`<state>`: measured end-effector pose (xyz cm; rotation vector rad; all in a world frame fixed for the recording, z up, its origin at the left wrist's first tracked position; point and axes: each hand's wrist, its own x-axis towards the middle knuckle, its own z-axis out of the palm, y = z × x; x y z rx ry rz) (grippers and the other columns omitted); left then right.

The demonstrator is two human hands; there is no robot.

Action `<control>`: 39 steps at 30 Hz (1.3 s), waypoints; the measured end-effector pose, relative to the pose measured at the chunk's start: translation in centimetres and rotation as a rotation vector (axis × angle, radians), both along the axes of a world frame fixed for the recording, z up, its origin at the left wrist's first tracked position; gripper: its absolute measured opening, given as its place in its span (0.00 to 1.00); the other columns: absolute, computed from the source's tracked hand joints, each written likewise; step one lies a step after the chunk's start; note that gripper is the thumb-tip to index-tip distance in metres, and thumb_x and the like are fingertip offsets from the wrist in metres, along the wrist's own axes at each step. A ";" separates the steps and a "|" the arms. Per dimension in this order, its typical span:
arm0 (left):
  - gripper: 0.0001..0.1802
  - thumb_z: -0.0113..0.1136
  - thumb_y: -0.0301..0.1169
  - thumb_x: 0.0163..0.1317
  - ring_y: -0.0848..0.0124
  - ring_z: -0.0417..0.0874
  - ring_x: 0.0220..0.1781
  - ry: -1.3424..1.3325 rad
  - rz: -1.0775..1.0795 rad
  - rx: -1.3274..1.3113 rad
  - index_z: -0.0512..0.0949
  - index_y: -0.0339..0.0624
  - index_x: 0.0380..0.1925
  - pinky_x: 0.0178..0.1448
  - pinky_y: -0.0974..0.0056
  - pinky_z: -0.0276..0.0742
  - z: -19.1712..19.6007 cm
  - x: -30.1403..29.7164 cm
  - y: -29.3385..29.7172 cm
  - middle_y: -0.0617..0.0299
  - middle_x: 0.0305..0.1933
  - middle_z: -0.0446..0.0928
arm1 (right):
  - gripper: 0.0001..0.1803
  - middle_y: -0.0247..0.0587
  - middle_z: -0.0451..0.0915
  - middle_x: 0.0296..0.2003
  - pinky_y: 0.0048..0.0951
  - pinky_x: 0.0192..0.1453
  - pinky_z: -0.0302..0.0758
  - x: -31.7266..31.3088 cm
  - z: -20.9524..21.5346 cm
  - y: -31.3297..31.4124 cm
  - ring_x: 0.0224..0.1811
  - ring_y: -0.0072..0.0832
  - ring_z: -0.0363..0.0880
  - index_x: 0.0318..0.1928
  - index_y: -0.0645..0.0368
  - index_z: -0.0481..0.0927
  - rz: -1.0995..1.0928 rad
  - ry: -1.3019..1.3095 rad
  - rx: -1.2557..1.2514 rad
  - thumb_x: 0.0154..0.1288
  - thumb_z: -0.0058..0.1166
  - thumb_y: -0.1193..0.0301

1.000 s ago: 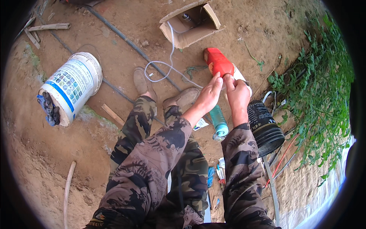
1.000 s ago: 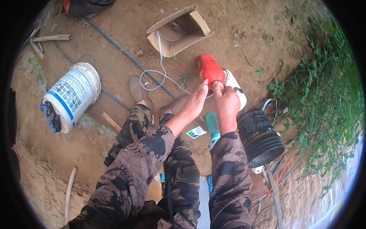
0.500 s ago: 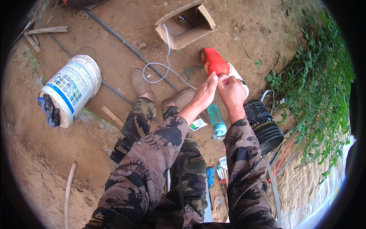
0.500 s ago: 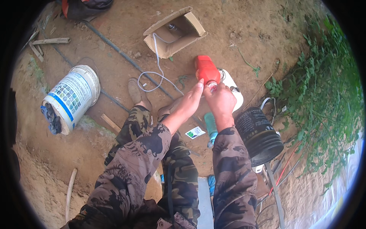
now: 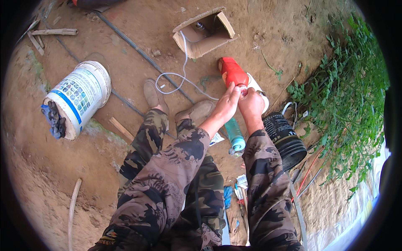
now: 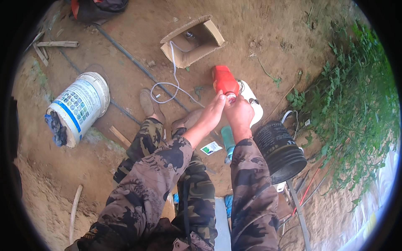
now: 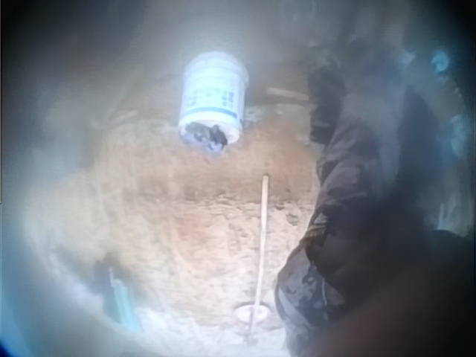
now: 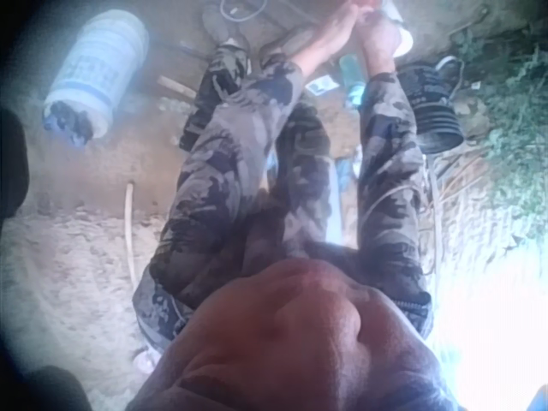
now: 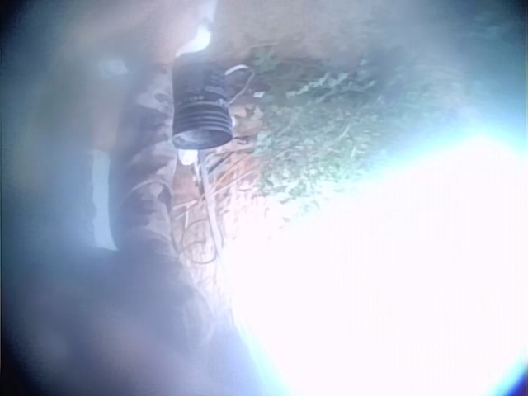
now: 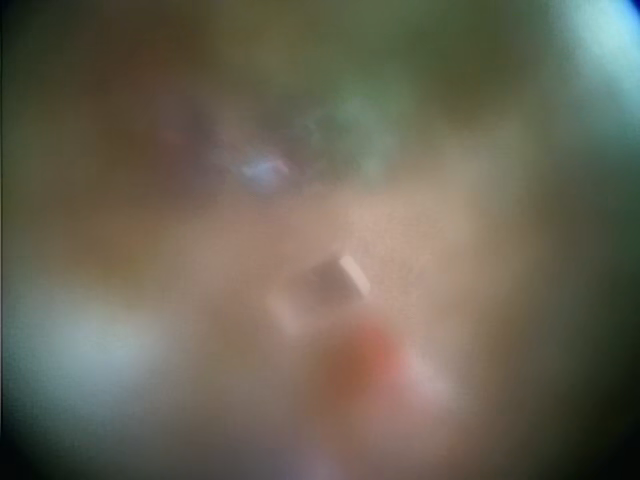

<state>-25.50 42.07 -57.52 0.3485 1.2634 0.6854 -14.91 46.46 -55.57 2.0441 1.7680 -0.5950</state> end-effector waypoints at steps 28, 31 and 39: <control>0.18 0.60 0.30 0.66 0.64 0.85 0.46 0.269 0.118 0.034 0.77 0.36 0.54 0.52 0.62 0.78 -12.4 0.7 0.4 0.51 0.46 0.83 | 0.30 0.57 0.80 0.24 0.43 0.37 0.77 1.6 -0.9 1.3 0.29 0.52 0.82 0.27 0.65 0.80 -0.006 0.024 -0.041 0.60 0.59 0.46; 0.13 0.59 0.32 0.68 0.70 0.84 0.36 0.256 0.135 0.063 0.80 0.37 0.48 0.44 0.66 0.79 -13.2 0.8 0.3 0.59 0.38 0.84 | 0.30 0.57 0.80 0.24 0.43 0.38 0.77 1.7 -1.0 1.4 0.30 0.52 0.82 0.27 0.66 0.80 -0.046 0.027 -0.050 0.60 0.58 0.45; 0.14 0.51 0.33 0.75 0.77 0.82 0.41 -0.401 0.551 -0.322 0.77 0.39 0.53 0.44 0.71 0.80 -12.7 -4.5 -1.8 0.63 0.46 0.82 | 0.31 0.58 0.81 0.27 0.46 0.41 0.77 1.2 -0.7 1.0 0.35 0.54 0.82 0.29 0.65 0.79 -0.047 0.017 -0.059 0.60 0.57 0.44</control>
